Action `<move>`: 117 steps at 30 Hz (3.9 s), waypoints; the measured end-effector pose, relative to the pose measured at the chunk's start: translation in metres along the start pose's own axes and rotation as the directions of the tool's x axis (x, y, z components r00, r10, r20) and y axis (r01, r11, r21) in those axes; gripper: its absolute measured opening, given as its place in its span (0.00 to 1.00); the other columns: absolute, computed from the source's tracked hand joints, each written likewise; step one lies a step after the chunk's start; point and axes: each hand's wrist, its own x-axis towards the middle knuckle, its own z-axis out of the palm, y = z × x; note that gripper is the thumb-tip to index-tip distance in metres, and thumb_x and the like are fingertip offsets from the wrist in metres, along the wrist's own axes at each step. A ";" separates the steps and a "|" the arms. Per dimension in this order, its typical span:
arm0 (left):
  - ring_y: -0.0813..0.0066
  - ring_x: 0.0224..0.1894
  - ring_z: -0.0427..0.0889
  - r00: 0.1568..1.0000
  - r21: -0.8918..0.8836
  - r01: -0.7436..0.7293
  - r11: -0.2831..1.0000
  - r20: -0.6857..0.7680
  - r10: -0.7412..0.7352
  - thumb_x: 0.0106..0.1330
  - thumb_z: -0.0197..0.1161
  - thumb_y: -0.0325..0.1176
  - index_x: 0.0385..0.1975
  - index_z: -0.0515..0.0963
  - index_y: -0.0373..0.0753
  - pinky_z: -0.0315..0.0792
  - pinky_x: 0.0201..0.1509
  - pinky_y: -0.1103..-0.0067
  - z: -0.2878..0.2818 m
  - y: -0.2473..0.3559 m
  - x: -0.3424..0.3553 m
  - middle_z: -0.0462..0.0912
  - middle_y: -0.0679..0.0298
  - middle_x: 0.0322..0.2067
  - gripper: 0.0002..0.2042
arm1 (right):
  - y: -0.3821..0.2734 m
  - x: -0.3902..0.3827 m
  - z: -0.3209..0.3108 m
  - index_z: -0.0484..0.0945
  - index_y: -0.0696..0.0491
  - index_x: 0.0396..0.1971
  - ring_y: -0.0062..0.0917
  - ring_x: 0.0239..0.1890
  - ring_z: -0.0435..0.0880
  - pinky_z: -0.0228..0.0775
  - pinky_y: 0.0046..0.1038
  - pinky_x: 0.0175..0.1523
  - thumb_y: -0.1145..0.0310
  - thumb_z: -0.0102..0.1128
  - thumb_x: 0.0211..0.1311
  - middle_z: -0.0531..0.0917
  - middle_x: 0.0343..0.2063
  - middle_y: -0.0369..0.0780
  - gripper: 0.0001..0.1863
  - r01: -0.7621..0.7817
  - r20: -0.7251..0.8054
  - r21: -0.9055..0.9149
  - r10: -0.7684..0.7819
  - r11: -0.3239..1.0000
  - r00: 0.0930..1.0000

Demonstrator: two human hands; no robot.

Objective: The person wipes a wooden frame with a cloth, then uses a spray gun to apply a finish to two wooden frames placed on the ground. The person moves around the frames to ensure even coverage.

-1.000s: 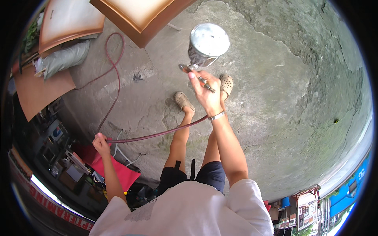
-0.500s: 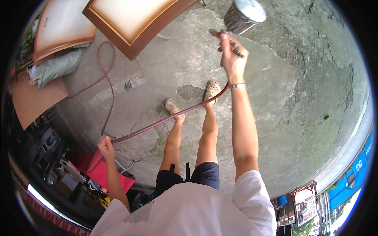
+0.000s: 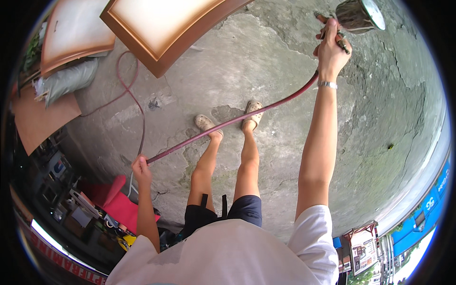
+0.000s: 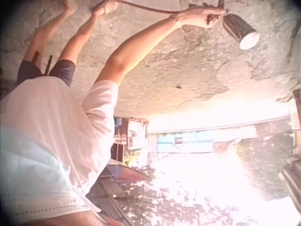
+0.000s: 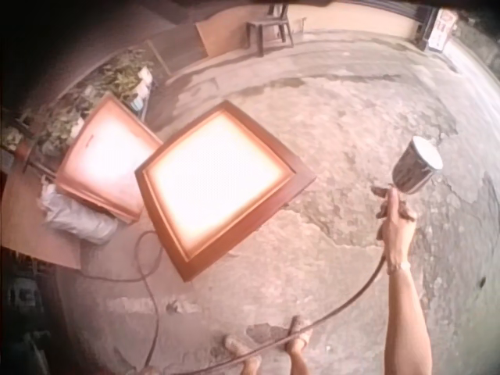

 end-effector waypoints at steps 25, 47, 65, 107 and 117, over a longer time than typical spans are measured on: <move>0.62 0.17 0.62 0.997 0.282 -0.029 0.959 -0.059 0.048 0.74 0.58 0.34 0.15 0.60 0.30 0.56 0.25 0.66 -0.151 -0.166 -0.037 0.60 0.54 0.13 0.24 | -0.104 -0.311 0.085 0.88 0.59 0.39 0.22 0.19 0.81 0.70 0.26 0.27 0.60 0.68 0.67 0.83 0.19 0.42 0.16 -0.097 0.462 -0.227 0.195 0.969 0.865; 0.46 0.44 0.81 0.835 0.270 0.397 0.877 0.292 -0.467 0.64 0.70 0.42 0.34 0.79 0.36 0.75 0.47 0.63 0.225 0.092 -0.086 0.82 0.50 0.35 0.14 | -0.108 0.215 -0.132 0.86 0.56 0.47 0.16 0.09 0.72 0.60 0.22 0.16 0.50 0.53 0.76 0.88 0.32 0.37 0.24 0.051 0.112 -0.105 -0.039 0.993 0.993; 0.53 0.44 0.87 0.515 -0.239 0.845 0.479 0.603 -0.609 0.70 0.54 0.64 0.45 0.84 0.38 0.77 0.47 0.64 0.516 0.483 0.040 0.88 0.49 0.37 0.31 | -0.193 0.539 -0.048 0.86 0.61 0.46 0.13 0.10 0.72 0.62 0.19 0.16 0.49 0.54 0.76 0.81 0.15 0.34 0.27 0.493 0.807 -0.155 -0.179 0.856 0.563; 0.50 0.48 0.83 0.376 -0.317 0.843 0.434 -0.229 -0.898 0.52 0.79 0.39 0.33 0.81 0.36 0.70 0.63 0.56 0.545 0.696 0.283 0.85 0.56 0.34 0.17 | -0.078 0.581 0.334 0.87 0.59 0.38 0.13 0.12 0.72 0.60 0.22 0.17 0.47 0.58 0.73 0.83 0.19 0.36 0.26 0.251 0.986 0.164 -0.150 0.954 -0.074; 0.51 0.55 0.81 0.438 -0.155 0.866 0.476 -0.226 -0.870 0.50 0.80 0.36 0.34 0.79 0.37 0.66 0.69 0.52 0.529 0.689 0.159 0.83 0.57 0.37 0.17 | -0.010 0.541 0.174 0.85 0.62 0.37 0.13 0.13 0.71 0.57 0.19 0.18 0.52 0.62 0.72 0.82 0.20 0.35 0.23 0.219 0.968 0.115 -0.059 0.969 -0.245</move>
